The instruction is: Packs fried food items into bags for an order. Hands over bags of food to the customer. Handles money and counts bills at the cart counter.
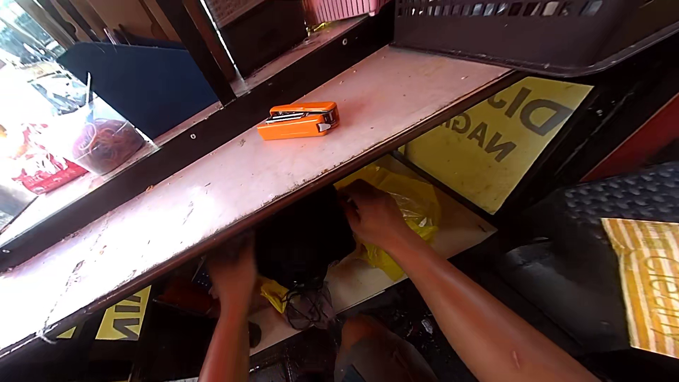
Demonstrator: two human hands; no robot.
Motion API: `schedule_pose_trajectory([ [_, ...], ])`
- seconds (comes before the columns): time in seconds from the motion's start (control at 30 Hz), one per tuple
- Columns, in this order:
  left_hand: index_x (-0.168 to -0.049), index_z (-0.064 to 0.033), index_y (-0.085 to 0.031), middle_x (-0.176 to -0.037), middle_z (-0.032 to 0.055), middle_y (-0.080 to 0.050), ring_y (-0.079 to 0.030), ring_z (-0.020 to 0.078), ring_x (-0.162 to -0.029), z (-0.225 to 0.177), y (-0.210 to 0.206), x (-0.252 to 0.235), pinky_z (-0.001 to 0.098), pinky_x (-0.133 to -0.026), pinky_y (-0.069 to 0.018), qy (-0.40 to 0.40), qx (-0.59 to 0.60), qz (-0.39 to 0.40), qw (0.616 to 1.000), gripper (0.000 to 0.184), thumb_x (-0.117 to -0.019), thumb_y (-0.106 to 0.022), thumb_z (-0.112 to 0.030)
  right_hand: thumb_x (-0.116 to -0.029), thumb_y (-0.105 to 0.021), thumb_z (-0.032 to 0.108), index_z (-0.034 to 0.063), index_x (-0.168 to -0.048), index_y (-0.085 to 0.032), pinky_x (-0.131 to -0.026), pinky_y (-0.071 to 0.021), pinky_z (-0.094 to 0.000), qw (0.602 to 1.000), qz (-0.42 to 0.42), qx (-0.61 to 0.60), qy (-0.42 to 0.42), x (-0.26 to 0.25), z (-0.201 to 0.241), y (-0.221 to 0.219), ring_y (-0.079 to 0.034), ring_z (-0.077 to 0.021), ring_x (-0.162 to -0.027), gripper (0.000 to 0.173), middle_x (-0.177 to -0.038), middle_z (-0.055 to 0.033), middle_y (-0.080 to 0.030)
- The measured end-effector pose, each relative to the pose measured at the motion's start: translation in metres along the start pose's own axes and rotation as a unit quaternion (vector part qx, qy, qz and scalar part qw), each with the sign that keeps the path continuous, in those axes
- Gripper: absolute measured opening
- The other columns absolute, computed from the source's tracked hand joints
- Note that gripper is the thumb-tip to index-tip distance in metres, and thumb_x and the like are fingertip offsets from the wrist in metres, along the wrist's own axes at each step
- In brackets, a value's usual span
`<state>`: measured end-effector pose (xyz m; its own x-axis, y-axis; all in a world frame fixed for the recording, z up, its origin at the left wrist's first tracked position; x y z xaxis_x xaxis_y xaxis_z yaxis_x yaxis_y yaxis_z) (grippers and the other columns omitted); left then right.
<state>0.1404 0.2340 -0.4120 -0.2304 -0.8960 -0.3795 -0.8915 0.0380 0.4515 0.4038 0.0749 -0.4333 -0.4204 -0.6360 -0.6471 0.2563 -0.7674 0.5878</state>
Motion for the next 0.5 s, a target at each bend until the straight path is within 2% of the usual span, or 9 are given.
schedule_pose_trajectory([
  [0.07, -0.109, -0.0002, -0.065, -0.077, 0.0065, -0.068, -0.064, 0.0147, -0.062, 0.056, 0.013, 0.002, 0.0335, -0.058, -0.0574, 0.101, 0.062, -0.023, 0.993, 0.029, -0.0897, -0.079, -0.017, -0.1021, -0.059, 0.019, 0.0066, -0.114, -0.071, -0.073, -0.0608, -0.0489, 1.000, 0.008, 0.001, -0.029, -0.007, -0.009, -0.008, -0.071, -0.0283, -0.084, 0.020, -0.107, -0.0131, -0.068],
  [0.13, -0.097, 0.0055, -0.064, -0.066, 0.0094, -0.065, -0.062, 0.0176, -0.052, 0.105, 0.014, 0.017, 0.0326, -0.051, -0.0561, 0.193, 0.120, -0.032, 0.973, 0.017, -0.0939, -0.071, -0.010, -0.1017, -0.059, 0.018, 0.0058, -0.115, -0.070, -0.077, -0.0597, -0.0514, 0.999, 0.012, 0.016, -0.049, -0.013, -0.009, -0.015, -0.071, -0.0314, -0.090, 0.021, -0.109, -0.0150, -0.068],
  [0.2, -0.103, 0.0073, -0.061, -0.067, 0.0114, -0.065, -0.063, 0.0190, -0.052, 0.132, 0.002, 0.024, 0.0339, -0.050, -0.0576, 0.245, 0.187, -0.026, 0.951, 0.017, -0.0968, -0.066, -0.008, -0.1003, -0.060, 0.019, 0.0023, -0.121, -0.070, -0.088, -0.0569, -0.0571, 0.995, 0.012, 0.063, -0.079, -0.023, -0.015, -0.017, -0.070, -0.0377, -0.106, 0.028, -0.117, -0.0205, -0.069],
  [0.27, -0.108, 0.0059, -0.058, -0.069, 0.0108, -0.064, -0.063, 0.0184, -0.054, 0.141, -0.022, 0.031, 0.0336, -0.052, -0.0581, 0.273, 0.245, -0.009, 0.930, 0.017, -0.0983, -0.064, -0.007, -0.0979, -0.067, 0.021, -0.0023, -0.121, -0.070, -0.102, -0.0480, -0.0617, 0.986, 0.061, 0.074, -0.140, -0.032, -0.026, -0.032, -0.063, -0.0438, -0.118, 0.033, -0.121, -0.0270, -0.068],
  [0.3, -0.109, 0.0047, -0.058, -0.071, 0.0103, -0.064, -0.063, 0.0182, -0.056, 0.142, -0.035, 0.031, 0.0335, -0.054, -0.0583, 0.282, 0.269, 0.003, 0.921, 0.016, -0.1000, -0.061, -0.009, -0.0971, -0.070, 0.022, -0.0046, -0.121, -0.070, -0.105, -0.0451, -0.0601, 0.982, 0.082, 0.056, -0.158, -0.035, -0.028, -0.040, -0.062, -0.0439, -0.120, 0.036, -0.121, -0.0292, -0.068],
  [0.37, -0.110, 0.0035, -0.060, -0.079, 0.0098, -0.066, -0.066, 0.0164, -0.066, 0.136, -0.050, 0.019, 0.0326, -0.062, -0.0595, 0.263, 0.295, 0.004, 0.918, 0.018, -0.1033, -0.057, -0.013, -0.0996, -0.066, 0.016, -0.0107, -0.122, -0.066, -0.104, -0.0474, -0.0427, 0.965, 0.137, -0.038, -0.222, -0.034, -0.024, -0.048, -0.064, -0.0349, -0.115, 0.035, -0.120, -0.0303, -0.067],
  [0.4, -0.117, 0.0046, -0.059, -0.092, 0.0110, -0.066, -0.066, 0.0149, -0.078, 0.128, -0.053, 0.011, 0.0313, -0.072, -0.0587, 0.242, 0.282, 0.006, 0.928, 0.023, -0.1040, -0.055, -0.014, -0.1015, -0.061, 0.011, -0.0134, -0.127, -0.061, -0.106, -0.0463, -0.0368, 0.947, 0.176, -0.083, -0.258, -0.032, -0.010, -0.039, -0.062, -0.0320, -0.119, 0.036, -0.126, -0.0304, -0.064],
  [0.43, -0.128, 0.0093, -0.054, -0.111, 0.0171, -0.064, -0.063, 0.0172, -0.097, 0.120, -0.056, 0.007, 0.0333, -0.088, -0.0540, 0.228, 0.270, 0.020, 0.935, 0.032, -0.1038, -0.054, -0.011, -0.1045, -0.056, 0.007, -0.0145, -0.136, -0.054, -0.113, -0.0402, -0.0355, 0.908, 0.234, -0.114, -0.328, -0.029, 0.013, -0.022, -0.056, -0.0314, -0.130, 0.039, -0.139, -0.0300, -0.058],
  [0.5, -0.130, 0.0153, -0.050, -0.121, 0.0235, -0.060, -0.059, 0.0199, -0.107, 0.084, -0.053, 0.011, 0.0344, -0.096, -0.0495, 0.257, 0.223, 0.029, 0.940, 0.033, -0.1004, -0.055, 0.000, -0.1076, -0.047, 0.007, -0.0114, -0.147, -0.044, -0.120, -0.0314, -0.0331, 0.851, 0.283, -0.112, -0.428, -0.018, 0.040, -0.003, -0.046, -0.0273, -0.142, 0.044, -0.153, -0.0248, -0.048],
])
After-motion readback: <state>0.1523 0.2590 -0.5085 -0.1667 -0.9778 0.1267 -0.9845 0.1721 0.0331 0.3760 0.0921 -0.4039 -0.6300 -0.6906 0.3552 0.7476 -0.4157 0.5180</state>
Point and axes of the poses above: each hand's wrist, its own x-axis away from the middle knuckle, its own y-axis out of the back of the hand, z = x × y, the point moved 10 cm from there along -x, towards the middle knuckle
